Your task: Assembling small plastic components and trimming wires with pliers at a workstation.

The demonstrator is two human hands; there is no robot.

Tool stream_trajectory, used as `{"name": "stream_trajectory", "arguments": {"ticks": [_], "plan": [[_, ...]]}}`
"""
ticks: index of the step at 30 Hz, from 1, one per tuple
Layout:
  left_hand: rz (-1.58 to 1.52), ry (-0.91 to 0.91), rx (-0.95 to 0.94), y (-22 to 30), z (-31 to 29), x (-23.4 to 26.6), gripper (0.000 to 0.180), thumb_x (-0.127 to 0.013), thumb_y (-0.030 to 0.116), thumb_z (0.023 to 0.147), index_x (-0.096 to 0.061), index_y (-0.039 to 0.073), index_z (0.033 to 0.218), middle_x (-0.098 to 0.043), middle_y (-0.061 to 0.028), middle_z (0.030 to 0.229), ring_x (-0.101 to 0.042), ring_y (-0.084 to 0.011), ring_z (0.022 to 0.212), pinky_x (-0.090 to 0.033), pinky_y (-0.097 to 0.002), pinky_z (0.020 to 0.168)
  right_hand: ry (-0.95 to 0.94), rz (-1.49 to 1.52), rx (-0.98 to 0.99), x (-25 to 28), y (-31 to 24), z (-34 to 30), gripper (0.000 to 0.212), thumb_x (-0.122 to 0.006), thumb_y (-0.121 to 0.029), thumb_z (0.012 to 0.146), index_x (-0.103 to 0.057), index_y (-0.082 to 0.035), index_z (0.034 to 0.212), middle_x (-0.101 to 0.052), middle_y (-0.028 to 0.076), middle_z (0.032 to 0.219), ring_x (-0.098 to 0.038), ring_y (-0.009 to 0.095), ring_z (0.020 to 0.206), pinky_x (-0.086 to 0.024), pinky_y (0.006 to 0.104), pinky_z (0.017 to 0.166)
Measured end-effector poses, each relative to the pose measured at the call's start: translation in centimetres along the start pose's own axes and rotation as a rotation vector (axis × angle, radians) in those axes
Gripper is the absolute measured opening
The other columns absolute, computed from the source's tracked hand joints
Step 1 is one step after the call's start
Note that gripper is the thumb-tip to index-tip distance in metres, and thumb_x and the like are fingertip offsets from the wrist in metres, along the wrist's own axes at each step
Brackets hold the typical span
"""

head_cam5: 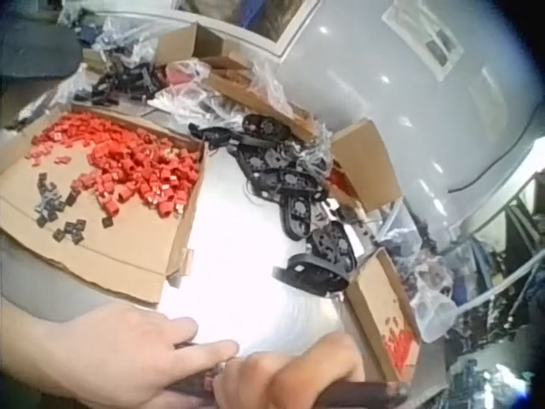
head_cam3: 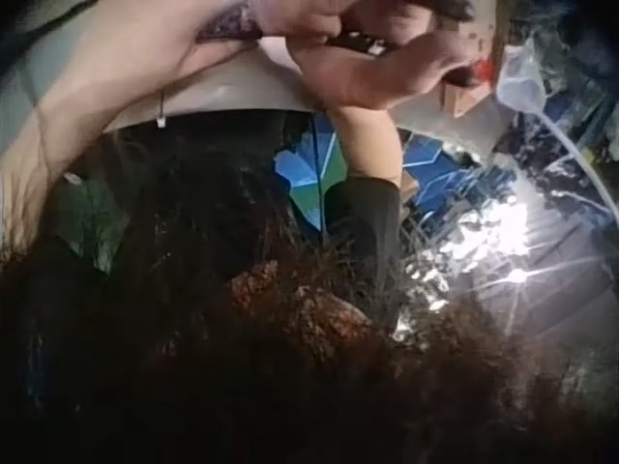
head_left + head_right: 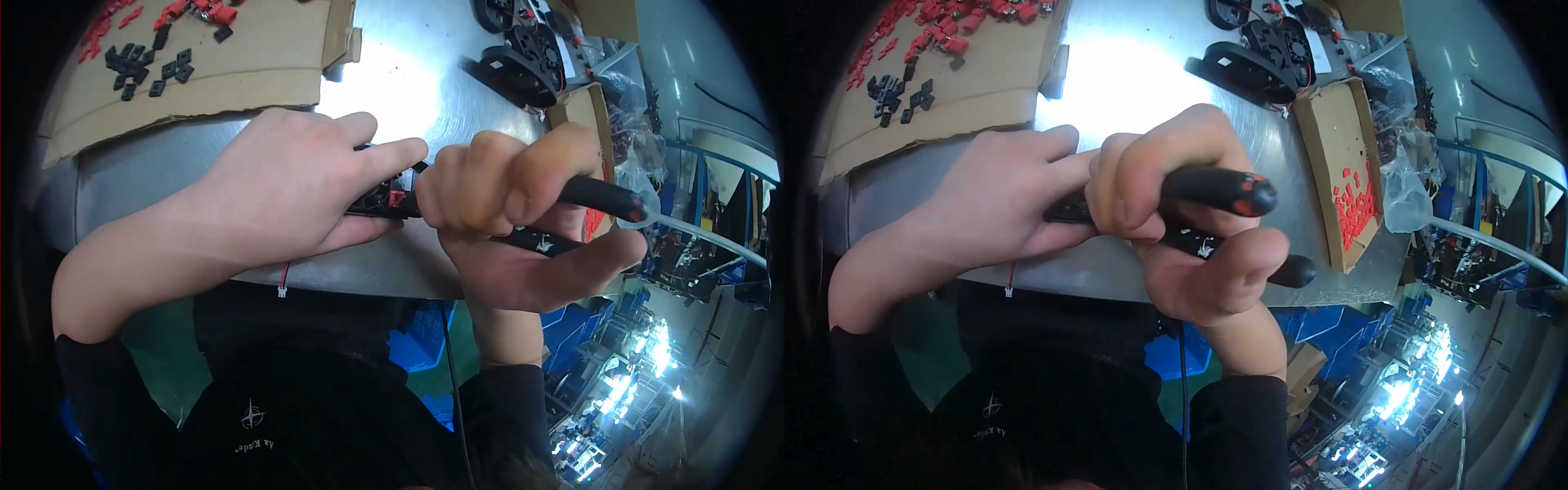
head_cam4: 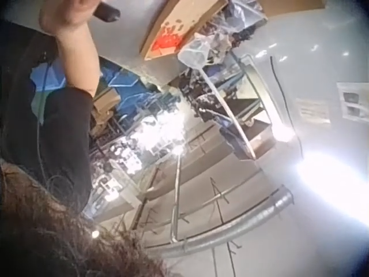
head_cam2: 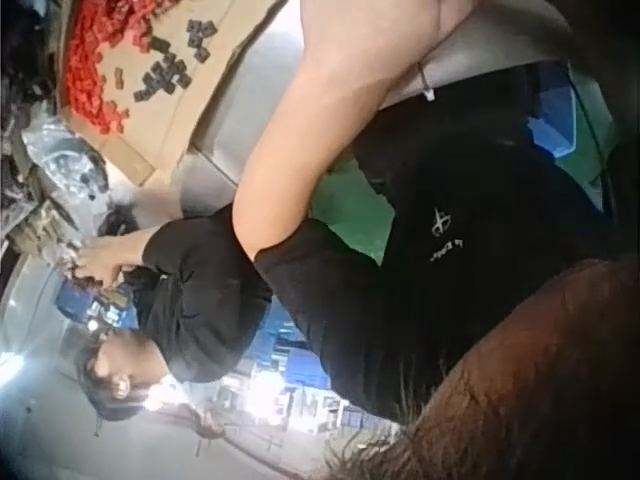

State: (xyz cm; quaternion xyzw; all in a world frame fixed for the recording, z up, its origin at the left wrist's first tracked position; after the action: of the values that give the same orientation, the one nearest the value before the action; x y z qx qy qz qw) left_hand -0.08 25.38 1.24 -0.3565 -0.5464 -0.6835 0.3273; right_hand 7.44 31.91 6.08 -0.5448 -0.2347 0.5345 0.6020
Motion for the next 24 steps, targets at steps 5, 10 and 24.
{"name": "stream_trajectory", "arguments": {"ticks": [5, 10, 24], "plan": [[0.017, 0.058, 0.036, 0.0, 0.1, 0.3, 0.047, -0.079, 0.038, 0.084, -0.064, 0.013, 0.121, -0.062, -0.0101, 0.09, -0.067, -0.0324, 0.078, -0.054, -0.0436, 0.069, 0.074, 0.064, 0.122, 0.3, -0.4, -1.0, 0.063, -0.044, -0.079, 0.098, -0.044, -0.016, 0.093, -0.035, -0.002, 0.063, -0.029, 0.011, 0.053, -0.024, 0.0295, 0.05], [-0.05, 0.086, 0.019, -0.2, 0.0, 0.1, 0.039, -0.081, 0.035, 0.08, -0.066, 0.012, 0.108, -0.059, -0.0102, 0.088, -0.065, -0.0317, 0.077, -0.052, -0.0436, 0.068, 0.102, -0.15, 0.127, -0.2, -0.5, -1.1, 0.062, -0.044, -0.08, 0.097, -0.042, -0.018, 0.095, -0.039, 0.0, 0.066, -0.035, 0.012, 0.056, -0.031, 0.03, 0.052], [-0.041, 0.105, 0.026, -0.4, 0.1, -0.2, 0.035, -0.081, 0.033, 0.08, -0.068, 0.013, 0.105, -0.059, -0.01, 0.087, -0.065, -0.0328, 0.076, -0.053, -0.0446, 0.069, -0.014, 0.004, 0.045, -0.5, 0.5, 0.5, 0.06, -0.041, -0.076, 0.1, -0.048, -0.017, 0.096, -0.039, -0.002, 0.068, -0.034, 0.011, 0.054, -0.028, 0.031, 0.049]]}}
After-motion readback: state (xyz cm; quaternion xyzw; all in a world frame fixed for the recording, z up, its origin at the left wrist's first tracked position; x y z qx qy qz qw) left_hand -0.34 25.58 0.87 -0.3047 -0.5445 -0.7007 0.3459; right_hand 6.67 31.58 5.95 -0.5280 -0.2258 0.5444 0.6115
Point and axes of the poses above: each hand's wrist, its own z-axis towards the middle knuckle, its own x-axis out of the back of the hand, y = z × x, the point moved 9 cm from there along z, towards the middle knuckle
